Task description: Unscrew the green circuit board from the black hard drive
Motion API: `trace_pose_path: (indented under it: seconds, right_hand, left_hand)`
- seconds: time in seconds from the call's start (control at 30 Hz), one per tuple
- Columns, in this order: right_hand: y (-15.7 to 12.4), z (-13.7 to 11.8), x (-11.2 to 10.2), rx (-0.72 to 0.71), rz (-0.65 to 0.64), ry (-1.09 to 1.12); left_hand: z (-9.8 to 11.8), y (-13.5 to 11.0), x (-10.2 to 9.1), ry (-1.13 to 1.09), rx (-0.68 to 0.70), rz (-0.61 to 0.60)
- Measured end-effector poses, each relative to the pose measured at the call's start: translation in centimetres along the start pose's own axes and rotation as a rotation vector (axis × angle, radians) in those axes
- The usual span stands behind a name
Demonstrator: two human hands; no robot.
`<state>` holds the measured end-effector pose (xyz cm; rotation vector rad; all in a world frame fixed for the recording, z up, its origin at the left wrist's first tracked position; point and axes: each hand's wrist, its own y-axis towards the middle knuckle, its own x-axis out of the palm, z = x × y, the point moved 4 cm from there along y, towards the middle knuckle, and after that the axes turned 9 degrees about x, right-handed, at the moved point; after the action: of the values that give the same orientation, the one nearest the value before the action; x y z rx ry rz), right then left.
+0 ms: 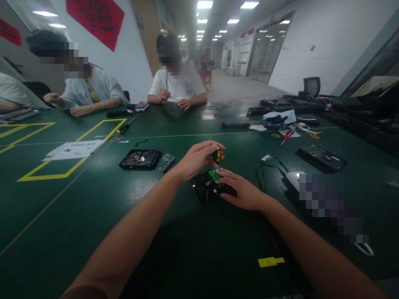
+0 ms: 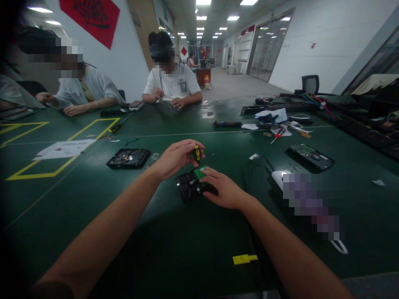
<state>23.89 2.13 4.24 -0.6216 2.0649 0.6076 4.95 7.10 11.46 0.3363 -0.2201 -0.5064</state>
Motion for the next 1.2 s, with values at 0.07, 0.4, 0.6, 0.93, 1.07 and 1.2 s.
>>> trace_pose_path:
  seconds: [0.07, 0.4, 0.6, 0.93, 1.07, 1.2]
  right_hand:
    - [0.0, -0.1, -0.1, 0.001, -0.003, 0.003]
    - [-0.1, -0.1, -0.1, 0.024, -0.004, 0.014]
    - [-0.1, 0.1, 0.0, 0.014, 0.0, 0.007]
    - [0.0, 0.3, 0.3, -0.006, 0.021, 0.041]
    - [-0.1, 0.3, 0.3, 0.002, 0.013, 0.045]
    - [0.0, 0.0, 0.1, 0.01, -0.001, 0.011]
  left_hand:
    - [0.1, 0.0, 0.0, 0.005, 0.0, 0.006]
    - [0.4, -0.2, -0.1, 0.152, 0.056, -0.029]
    - [0.2, -0.1, -0.2, -0.021, -0.015, 0.001]
    - [0.4, -0.1, 0.4, 0.02, 0.008, 0.029]
    - [1.1, -0.2, 0.1, 0.044, -0.032, 0.062]
    - [1.1, -0.3, -0.1, 0.041, -0.058, 0.038]
